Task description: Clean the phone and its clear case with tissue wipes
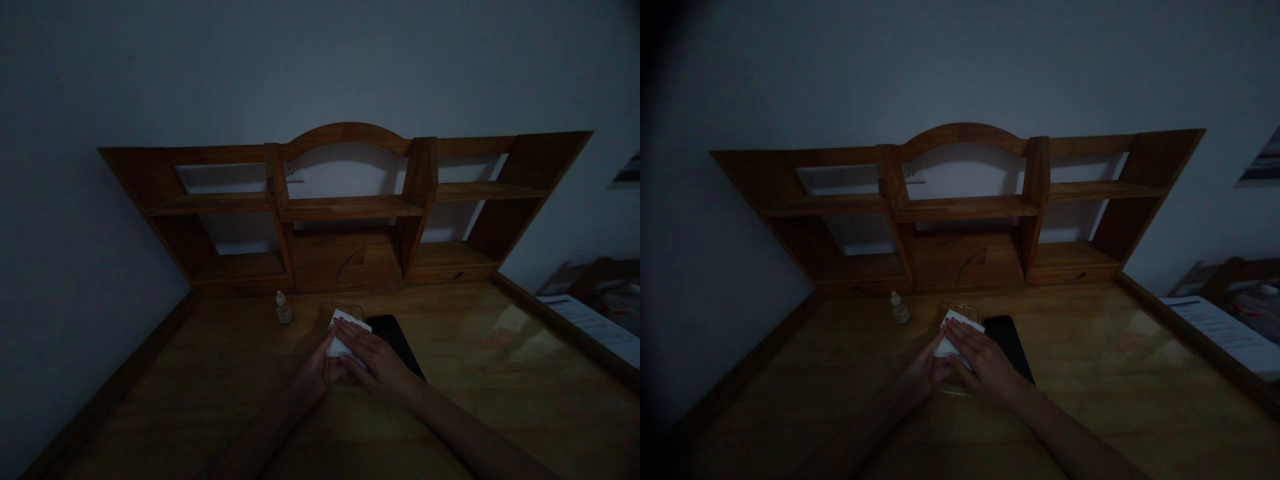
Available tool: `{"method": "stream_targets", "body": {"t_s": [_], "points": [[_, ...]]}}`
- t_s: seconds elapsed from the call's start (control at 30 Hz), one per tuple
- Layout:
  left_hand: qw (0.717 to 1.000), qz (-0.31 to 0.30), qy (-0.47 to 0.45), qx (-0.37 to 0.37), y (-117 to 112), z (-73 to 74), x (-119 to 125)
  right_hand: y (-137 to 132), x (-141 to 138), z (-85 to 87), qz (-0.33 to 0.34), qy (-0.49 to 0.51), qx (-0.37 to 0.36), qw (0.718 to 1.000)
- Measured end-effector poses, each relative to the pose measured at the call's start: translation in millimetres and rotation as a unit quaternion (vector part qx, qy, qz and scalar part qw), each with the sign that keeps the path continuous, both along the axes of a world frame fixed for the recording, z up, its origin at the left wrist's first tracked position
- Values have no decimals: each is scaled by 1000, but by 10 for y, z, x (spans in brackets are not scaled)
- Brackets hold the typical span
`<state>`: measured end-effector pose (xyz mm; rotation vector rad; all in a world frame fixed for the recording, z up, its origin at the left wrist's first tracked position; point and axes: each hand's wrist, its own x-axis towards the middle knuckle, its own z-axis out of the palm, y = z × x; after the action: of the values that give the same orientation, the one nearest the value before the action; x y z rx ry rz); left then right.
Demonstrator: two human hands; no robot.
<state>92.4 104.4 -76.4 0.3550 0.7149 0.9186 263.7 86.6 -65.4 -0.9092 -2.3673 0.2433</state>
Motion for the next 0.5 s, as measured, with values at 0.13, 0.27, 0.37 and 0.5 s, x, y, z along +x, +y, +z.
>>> {"method": "stream_targets", "body": {"t_s": [0.13, 0.27, 0.37, 0.5], "points": [[1000, 12, 8, -2, 9, -54, 5, -16, -1, 16, -6, 26, -12, 1000], [999, 23, 27, 8, -1, -60, 22, 2, 14, -9, -12, 31, -19, 999], [999, 24, 27, -2, 7, -73, 30, 24, 28, -22, -8, 34, -10, 999], [1000, 13, -1, -14, 51, -142, 20, 28, 35, 5, -1, 34, -5, 999]]}}
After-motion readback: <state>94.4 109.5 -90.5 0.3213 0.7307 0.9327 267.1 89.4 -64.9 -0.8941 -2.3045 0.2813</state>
